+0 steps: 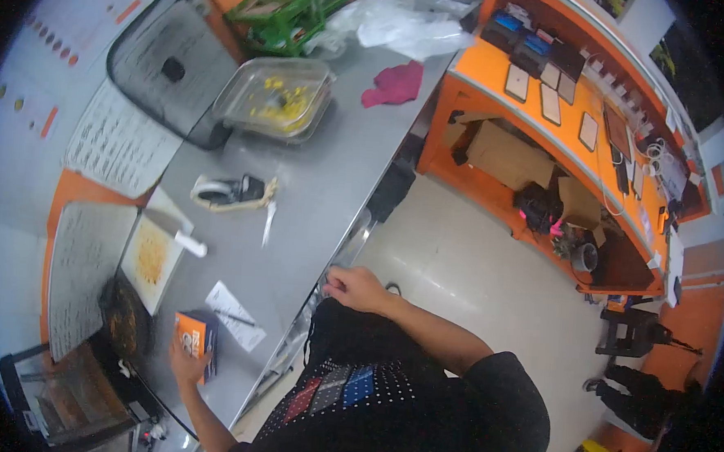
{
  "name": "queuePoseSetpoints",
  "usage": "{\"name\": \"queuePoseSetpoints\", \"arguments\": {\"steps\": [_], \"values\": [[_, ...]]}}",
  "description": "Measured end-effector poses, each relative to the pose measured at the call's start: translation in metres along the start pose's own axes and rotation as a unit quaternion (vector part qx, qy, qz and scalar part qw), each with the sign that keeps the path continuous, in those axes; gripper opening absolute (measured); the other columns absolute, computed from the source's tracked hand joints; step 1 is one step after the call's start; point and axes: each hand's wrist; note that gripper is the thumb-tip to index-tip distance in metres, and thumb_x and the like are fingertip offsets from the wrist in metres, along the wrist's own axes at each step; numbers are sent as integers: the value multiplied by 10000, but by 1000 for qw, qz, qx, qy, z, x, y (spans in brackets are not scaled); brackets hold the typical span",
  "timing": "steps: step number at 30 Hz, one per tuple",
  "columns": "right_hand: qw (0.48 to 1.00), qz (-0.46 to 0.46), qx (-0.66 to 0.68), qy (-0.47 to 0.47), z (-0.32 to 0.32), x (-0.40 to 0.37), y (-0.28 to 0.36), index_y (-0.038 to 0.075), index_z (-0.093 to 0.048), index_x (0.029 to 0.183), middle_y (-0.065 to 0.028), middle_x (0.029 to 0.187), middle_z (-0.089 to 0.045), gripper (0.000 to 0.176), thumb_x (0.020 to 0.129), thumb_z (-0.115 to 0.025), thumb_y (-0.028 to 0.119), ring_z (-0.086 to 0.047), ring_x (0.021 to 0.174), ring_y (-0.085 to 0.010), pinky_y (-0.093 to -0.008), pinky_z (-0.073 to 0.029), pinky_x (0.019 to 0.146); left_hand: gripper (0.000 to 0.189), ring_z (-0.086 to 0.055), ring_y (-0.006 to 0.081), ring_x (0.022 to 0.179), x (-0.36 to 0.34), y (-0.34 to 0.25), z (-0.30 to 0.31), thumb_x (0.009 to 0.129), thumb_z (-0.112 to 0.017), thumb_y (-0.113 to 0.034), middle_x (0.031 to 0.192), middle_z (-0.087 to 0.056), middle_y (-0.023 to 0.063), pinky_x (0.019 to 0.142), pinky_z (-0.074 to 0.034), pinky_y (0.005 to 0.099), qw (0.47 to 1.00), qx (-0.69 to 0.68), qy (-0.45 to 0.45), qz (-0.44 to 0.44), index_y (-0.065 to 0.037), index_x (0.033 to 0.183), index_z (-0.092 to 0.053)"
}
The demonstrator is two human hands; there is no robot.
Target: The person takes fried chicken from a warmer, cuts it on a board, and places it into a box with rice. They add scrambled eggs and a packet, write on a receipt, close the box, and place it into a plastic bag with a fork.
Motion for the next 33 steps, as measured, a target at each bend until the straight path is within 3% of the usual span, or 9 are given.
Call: {"name": "queuePoseSetpoints", "arguments": {"steps": [1, 4, 10, 12, 15, 19, 25, 28, 33], "values": [[1000, -19, -10, -16, 21, 1, -13, 67, -492, 756, -117, 607, -532, 261, 846, -700, 195, -527, 529, -318, -390, -418, 515, 1027, -405, 438, 1284, 4, -12, 9, 558, -835, -262, 1359, -445, 248, 1071, -324, 542, 999, -7, 39, 28, -156, 1464, -364], [997, -68, 13, -45, 86, 9, -32, 51, -506, 754, -125, 613, -539, 264, 851, -702, 199, -545, 541, -303, -391, -428, 527, 1039, -455, 447, 1218, -4, -75, 17, 524, -820, -258, 1320, -464, 250, 1023, -365, 543, 986, 150, -70, -2, -145, 1456, -375], [974, -138, 82, -163, 156, 55, -107, 14, -644, 911, -66, 729, -648, 153, 880, -702, 153, -598, 638, -133, -279, -481, 602, 989, -475, 435, 1182, 38, -275, 17, 509, -819, -266, 1294, -478, 245, 992, -374, 531, 974, -126, -16, -190, -111, 1410, -441], [968, -129, 119, -180, 180, 83, -125, 18, -661, 936, -13, 711, -624, 119, 897, -694, 125, -539, 612, -56, -236, -445, 565, 961, -483, 426, 1164, 66, -346, -7, 526, -830, -290, 1271, -484, 233, 974, -379, 522, 962, -75, -23, -261, -103, 1394, -464], [976, -93, 57, -189, 242, 132, -117, 14, -686, 965, -13, 738, -645, 119, 906, -677, 118, -540, 616, -53, -227, -438, 560, 930, -491, 389, 1151, 112, -437, -36, 545, -828, -311, 1267, -492, 186, 933, -399, 520, 943, -107, 11, -316, -82, 1373, -470], [967, -101, 20, -235, 336, 185, -146, 36, -684, 1000, -68, 830, -687, 165, 882, -678, 151, -621, 703, -133, -289, -498, 643, 995, -427, 377, 1240, 158, -519, -79, 580, -814, -409, 1339, -429, 196, 983, -331, 547, 958, -33, 50, -279, -157, 1446, -394], [949, -75, -136, -276, 476, 302, -204, 21, -669, 965, -139, 857, -672, 149, 870, -644, 133, -651, 730, -267, -355, -511, 677, 1037, -319, 407, 1340, 178, -549, -90, 575, -846, -431, 1422, -355, 224, 1034, -255, 616, 976, 33, 106, -190, -196, 1465, -368], [954, -70, -161, -244, 524, 379, -246, 25, -667, 969, -143, 895, -665, 148, 849, -638, 108, -646, 813, -325, -393, -516, 729, 1059, -257, 446, 1375, 173, -590, -70, 569, -851, -504, 1488, -282, 242, 1021, -191, 719, 987, 56, 121, -95, -196, 1462, -373], [964, 66, -219, -137, 536, 463, -279, 41, -676, 978, -137, 953, -659, 166, 828, -654, 107, -614, 946, -316, -396, -499, 813, 713, -431, 411, 1290, 200, -684, -73, 788, -784, -289, 1384, -454, 252, 1073, -357, 429, 984, -169, 23, -57, -1, 1359, -468]]}}
Point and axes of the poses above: each hand's wrist, its own x-axis towards the middle knuckle, its own z-axis out of the back of the hand, y = z × x
